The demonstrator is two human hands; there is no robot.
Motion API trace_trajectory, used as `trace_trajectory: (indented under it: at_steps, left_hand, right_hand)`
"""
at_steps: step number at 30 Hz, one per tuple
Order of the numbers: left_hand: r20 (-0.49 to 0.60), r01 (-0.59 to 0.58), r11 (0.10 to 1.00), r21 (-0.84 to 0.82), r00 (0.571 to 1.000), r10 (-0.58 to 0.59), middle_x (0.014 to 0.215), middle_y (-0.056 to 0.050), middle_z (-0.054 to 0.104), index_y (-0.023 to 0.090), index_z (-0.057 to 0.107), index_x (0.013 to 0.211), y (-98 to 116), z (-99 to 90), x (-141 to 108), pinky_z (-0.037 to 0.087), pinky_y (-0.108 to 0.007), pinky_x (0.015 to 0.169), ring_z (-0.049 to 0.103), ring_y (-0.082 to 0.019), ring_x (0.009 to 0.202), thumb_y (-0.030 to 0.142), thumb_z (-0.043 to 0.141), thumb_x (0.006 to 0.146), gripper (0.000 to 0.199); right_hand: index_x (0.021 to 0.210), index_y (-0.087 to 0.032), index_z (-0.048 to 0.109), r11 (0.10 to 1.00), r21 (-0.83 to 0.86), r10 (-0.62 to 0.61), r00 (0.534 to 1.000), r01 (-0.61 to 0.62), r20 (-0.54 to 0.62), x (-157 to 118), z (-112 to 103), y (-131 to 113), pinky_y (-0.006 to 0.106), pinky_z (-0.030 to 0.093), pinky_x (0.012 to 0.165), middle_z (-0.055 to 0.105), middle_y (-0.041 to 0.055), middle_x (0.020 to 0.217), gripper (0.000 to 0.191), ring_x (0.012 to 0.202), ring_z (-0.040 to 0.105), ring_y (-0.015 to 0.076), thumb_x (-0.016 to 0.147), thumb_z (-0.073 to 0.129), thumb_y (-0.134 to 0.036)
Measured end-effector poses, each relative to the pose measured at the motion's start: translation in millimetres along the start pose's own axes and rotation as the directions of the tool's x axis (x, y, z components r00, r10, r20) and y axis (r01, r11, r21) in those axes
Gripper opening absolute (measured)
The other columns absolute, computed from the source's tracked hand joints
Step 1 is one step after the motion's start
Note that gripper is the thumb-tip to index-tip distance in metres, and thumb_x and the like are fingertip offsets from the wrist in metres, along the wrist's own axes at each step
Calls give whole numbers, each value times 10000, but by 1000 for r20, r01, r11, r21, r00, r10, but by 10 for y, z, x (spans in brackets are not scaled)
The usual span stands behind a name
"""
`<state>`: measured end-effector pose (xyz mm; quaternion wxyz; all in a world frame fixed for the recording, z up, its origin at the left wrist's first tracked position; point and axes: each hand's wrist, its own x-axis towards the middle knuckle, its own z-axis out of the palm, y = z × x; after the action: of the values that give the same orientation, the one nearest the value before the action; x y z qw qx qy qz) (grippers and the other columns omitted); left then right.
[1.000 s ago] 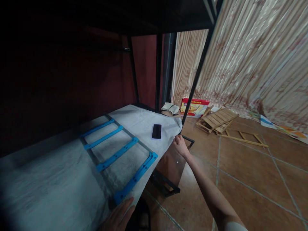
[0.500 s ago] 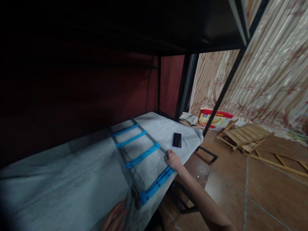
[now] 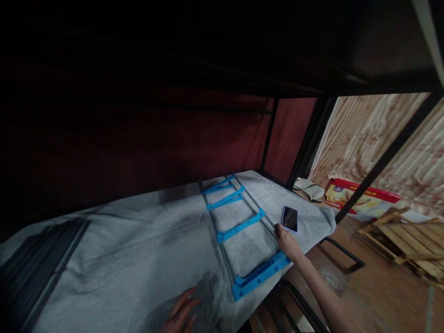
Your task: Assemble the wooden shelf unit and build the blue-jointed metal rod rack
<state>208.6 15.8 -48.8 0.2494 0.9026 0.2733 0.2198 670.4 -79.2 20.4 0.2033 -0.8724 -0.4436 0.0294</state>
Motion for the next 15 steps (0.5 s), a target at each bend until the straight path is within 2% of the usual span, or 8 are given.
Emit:
trace_trajectory:
  at_steps: [2, 5, 7, 9, 12, 15]
  left_hand:
    - [-17, 30, 999, -44, 999, -31, 1363, -48, 627, 295, 690, 1181, 27, -31, -19, 535, -272, 972, 619, -165, 1210, 209, 492, 899, 355]
    - [-70, 61, 990, -129, 995, -70, 1345, -70, 638, 280, 686, 1191, 46, -30, -83, 560, -270, 933, 642, -176, 1178, 256, 503, 909, 338]
    - [-91, 123, 972, -202, 986, -143, 1333, -81, 644, 263, 669, 1218, 51, -35, -140, 572, -273, 916, 648, -182, 1168, 288, 501, 917, 346]
    - [-88, 228, 929, -291, 961, -263, 1329, -92, 645, 239, 632, 1263, 65, -67, -192, 583, -277, 895, 657, -186, 1153, 317, 485, 926, 377]
    - [-24, 404, 810, -425, 890, -456, 1345, -112, 630, 206, 572, 1320, 124, -177, -238, 575, -306, 918, 654, -196, 1156, 402, 447, 946, 441]
    - [41, 524, 609, -595, 776, -629, 1410, -141, 571, 183, 517, 1366, 179, -322, -249, 564, -335, 945, 622, -214, 1207, 551, 346, 960, 573]
  right_hand:
    - [1118, -211, 599, 993, 114, -16, 999, 21, -45, -48, -42, -2, 371, 498, 892, 717, 170, 1111, 299, 1070, 681, 282, 912, 411, -321]
    - [1032, -243, 667, 968, 251, 2, 995, 22, -95, -141, -118, -30, 392, 513, 915, 724, 162, 1112, 308, 1064, 685, 300, 846, 472, -392]
    - [997, -247, 698, 944, 329, 14, 995, 21, -103, -208, -170, -85, 397, 527, 896, 731, 155, 1088, 324, 1041, 691, 309, 804, 514, -431]
    - [991, -246, 717, 912, 410, 23, 997, 7, -68, -281, -205, -190, 387, 546, 827, 741, 132, 1021, 345, 978, 701, 302, 779, 542, -455]
    - [1019, -235, 733, 852, 521, 41, 999, -49, 27, -408, -183, -469, 349, 525, 601, 698, 76, 747, 397, 712, 679, 260, 776, 542, -483]
    - [1036, -240, 736, 798, 598, 35, 996, -78, 83, -553, -35, -879, 318, 434, 478, 560, 14, 560, 427, 524, 558, 211, 755, 549, -502]
